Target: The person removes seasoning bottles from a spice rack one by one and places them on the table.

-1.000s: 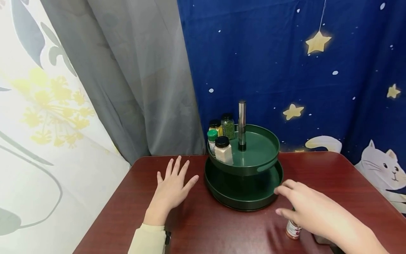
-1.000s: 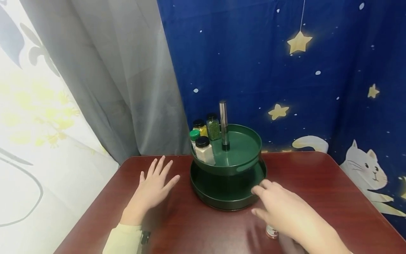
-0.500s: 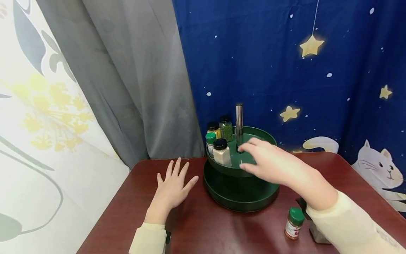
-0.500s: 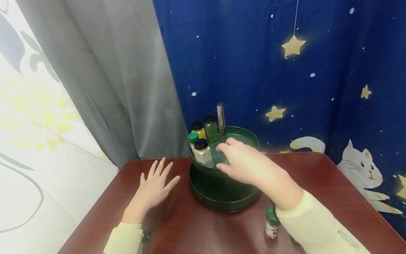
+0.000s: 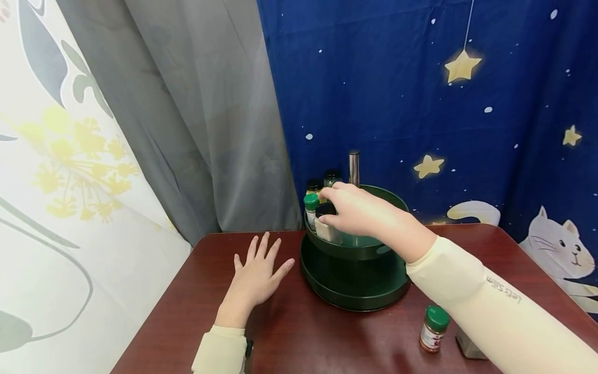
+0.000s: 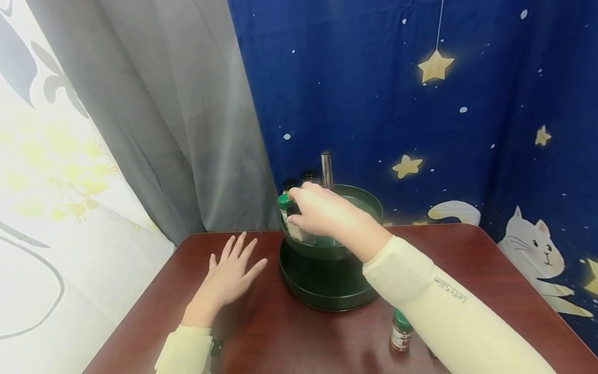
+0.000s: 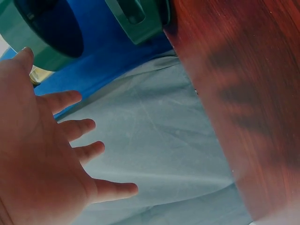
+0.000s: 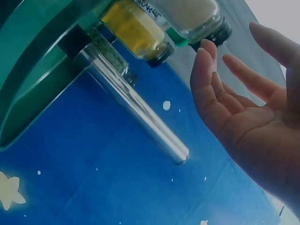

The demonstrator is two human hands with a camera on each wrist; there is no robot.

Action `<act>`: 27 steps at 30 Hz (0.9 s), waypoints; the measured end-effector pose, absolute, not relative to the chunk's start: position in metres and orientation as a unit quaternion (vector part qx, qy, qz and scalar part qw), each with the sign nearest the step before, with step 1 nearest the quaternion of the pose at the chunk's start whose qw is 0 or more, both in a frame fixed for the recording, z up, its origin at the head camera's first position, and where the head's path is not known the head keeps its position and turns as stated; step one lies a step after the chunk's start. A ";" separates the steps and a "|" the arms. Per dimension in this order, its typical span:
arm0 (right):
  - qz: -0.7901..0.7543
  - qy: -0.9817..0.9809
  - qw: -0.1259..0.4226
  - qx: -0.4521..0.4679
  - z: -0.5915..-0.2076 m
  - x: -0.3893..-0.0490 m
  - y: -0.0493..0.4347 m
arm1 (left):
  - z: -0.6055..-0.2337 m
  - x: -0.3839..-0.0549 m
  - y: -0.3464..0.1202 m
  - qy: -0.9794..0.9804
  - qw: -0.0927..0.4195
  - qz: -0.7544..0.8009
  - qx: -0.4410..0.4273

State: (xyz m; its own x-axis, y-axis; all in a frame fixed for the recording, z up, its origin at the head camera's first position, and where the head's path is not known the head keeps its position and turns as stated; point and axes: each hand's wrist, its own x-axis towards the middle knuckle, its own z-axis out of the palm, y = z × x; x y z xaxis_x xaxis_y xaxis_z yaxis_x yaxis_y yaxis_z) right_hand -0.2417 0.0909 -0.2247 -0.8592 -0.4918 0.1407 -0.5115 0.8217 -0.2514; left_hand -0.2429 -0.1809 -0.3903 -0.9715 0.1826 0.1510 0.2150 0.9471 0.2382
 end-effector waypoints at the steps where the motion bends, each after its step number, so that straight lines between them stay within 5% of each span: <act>1: 0.140 -0.955 0.034 0.260 -0.226 -0.243 0.089 | -0.390 -0.243 -0.180 -0.985 0.063 -0.127 -0.101; 27: 0.134 -0.967 0.047 0.214 -0.251 -0.256 0.078 | -0.389 -0.240 -0.178 -0.984 0.062 -0.130 -0.103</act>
State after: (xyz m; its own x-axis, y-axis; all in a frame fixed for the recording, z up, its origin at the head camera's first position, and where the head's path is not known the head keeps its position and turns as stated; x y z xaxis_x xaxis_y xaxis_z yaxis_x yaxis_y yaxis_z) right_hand -0.2557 0.0775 -0.2509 -0.9043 -0.4005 0.1478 -0.4256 0.8729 -0.2387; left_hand -0.2403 -0.1778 -0.3891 -0.9714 0.1859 0.1480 0.2179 0.9454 0.2424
